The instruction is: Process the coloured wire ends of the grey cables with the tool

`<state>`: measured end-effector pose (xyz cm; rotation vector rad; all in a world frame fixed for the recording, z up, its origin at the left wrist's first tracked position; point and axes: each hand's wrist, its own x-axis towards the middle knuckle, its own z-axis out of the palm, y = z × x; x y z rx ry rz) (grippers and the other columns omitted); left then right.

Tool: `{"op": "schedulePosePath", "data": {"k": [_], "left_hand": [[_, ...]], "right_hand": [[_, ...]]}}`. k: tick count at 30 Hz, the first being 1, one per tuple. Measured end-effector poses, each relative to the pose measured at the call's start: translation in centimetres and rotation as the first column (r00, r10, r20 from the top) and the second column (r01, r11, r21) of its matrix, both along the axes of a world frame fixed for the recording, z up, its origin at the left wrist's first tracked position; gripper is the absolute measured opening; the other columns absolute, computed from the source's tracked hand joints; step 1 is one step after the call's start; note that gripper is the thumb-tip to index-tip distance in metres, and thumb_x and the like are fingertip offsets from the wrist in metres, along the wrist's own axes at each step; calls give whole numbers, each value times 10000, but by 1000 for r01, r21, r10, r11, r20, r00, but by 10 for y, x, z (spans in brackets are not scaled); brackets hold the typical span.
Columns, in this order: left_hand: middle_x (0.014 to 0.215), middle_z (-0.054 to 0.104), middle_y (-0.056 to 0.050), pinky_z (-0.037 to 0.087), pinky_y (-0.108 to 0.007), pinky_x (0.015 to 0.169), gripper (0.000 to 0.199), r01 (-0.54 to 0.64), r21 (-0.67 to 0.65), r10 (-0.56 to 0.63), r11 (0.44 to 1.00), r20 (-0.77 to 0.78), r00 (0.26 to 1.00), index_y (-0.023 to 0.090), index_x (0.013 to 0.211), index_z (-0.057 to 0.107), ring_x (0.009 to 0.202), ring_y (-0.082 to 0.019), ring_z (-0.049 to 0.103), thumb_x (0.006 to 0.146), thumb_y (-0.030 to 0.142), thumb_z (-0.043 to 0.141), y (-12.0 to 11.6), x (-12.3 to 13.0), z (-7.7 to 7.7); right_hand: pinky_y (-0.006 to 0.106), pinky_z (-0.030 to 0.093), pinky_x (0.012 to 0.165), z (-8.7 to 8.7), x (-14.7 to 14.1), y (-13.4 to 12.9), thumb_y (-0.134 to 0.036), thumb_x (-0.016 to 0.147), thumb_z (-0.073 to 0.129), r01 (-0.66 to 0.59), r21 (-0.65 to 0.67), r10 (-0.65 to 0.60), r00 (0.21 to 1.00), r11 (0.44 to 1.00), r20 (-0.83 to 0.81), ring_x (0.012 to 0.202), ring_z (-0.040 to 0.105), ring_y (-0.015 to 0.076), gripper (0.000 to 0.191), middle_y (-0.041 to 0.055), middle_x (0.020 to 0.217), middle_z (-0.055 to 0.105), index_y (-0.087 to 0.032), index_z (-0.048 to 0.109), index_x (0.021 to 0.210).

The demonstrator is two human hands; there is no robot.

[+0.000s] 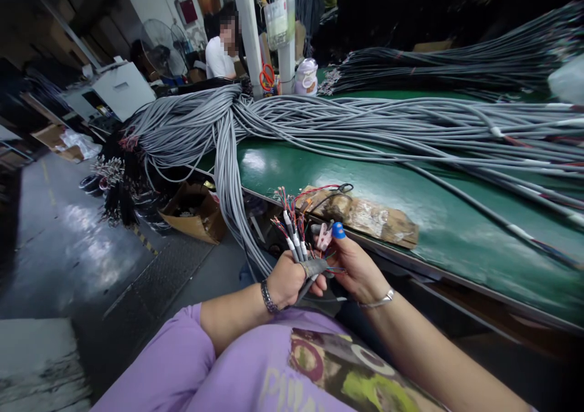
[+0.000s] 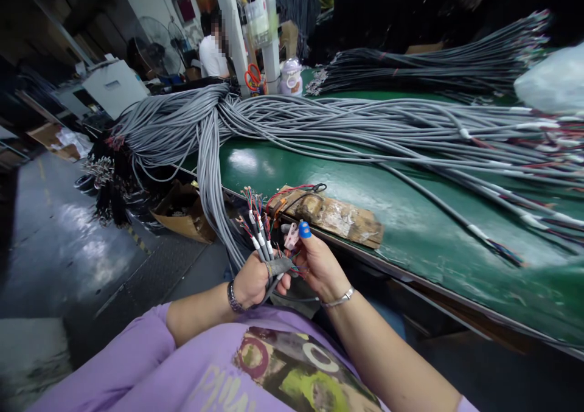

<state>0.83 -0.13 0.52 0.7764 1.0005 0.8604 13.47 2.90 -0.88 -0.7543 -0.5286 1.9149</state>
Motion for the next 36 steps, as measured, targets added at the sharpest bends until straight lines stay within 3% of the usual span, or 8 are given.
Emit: {"op": "schedulePosePath", "data": {"k": [7,10,13,19,22,27,32,36], "left_hand": [[454,581,-22,401,-210,357,486,-27,2,27,1000,-15,1000,113,615,591,332,-99,492,527,547,792,-12,-7,4],[461,586,-18,409,-208,365,482,-51,20,51,998,-20,998,115,623,592,339,-98,500,538,546,790,-16,-8,4],[468,590,-15,402,-203,362,483,-96,27,97,995,-18,995,118,634,588,343,-98,505,546,549,786,-16,-7,4],[458,582,-9,411,-203,365,480,-120,11,120,993,10,993,128,640,570,348,-99,503,528,536,796,-9,-1,4],[456,577,-5,420,-205,373,480,-132,4,132,991,13,991,128,651,568,359,-99,507,523,529,800,-8,0,4],[460,579,-7,422,-210,375,475,-123,0,123,992,0,992,122,661,577,360,-99,505,533,526,791,-8,0,3],[459,580,-9,417,-210,374,456,-113,10,114,994,-18,993,115,658,587,350,-95,497,557,516,779,-6,-1,-2],[462,580,-11,416,-211,379,458,-116,15,116,993,-15,993,121,641,572,360,-99,505,559,521,780,-7,-2,-3]], "right_hand": [[270,518,560,-2,6,-2,-671,741,629,-5,-5,5,1000,1000,-29,604,602,145,482,38,746,687,-198,698,801],[268,516,589,-2,9,-2,-579,775,660,-26,6,26,1000,1000,1,610,594,131,383,27,757,691,-202,711,825],[252,505,589,-4,9,-1,-482,785,694,-3,30,2,999,1000,34,606,582,118,279,6,711,671,-203,707,797],[286,498,569,-13,6,3,-570,781,658,55,16,-55,998,998,6,609,592,155,389,55,778,706,-189,705,841],[308,497,552,-15,4,5,-615,757,655,-9,-10,9,1000,1000,-27,578,599,172,444,62,754,711,-184,707,850],[283,489,515,-12,2,9,-606,681,730,-24,-52,21,998,998,-60,530,596,163,417,26,604,673,-195,718,750],[283,498,520,-12,0,10,-551,686,755,65,-57,-68,996,996,-52,536,598,157,345,19,679,704,-215,710,750],[279,498,516,-12,-1,8,-614,682,722,54,-54,-58,996,997,-72,528,594,150,407,11,691,700,-220,701,783]]}}
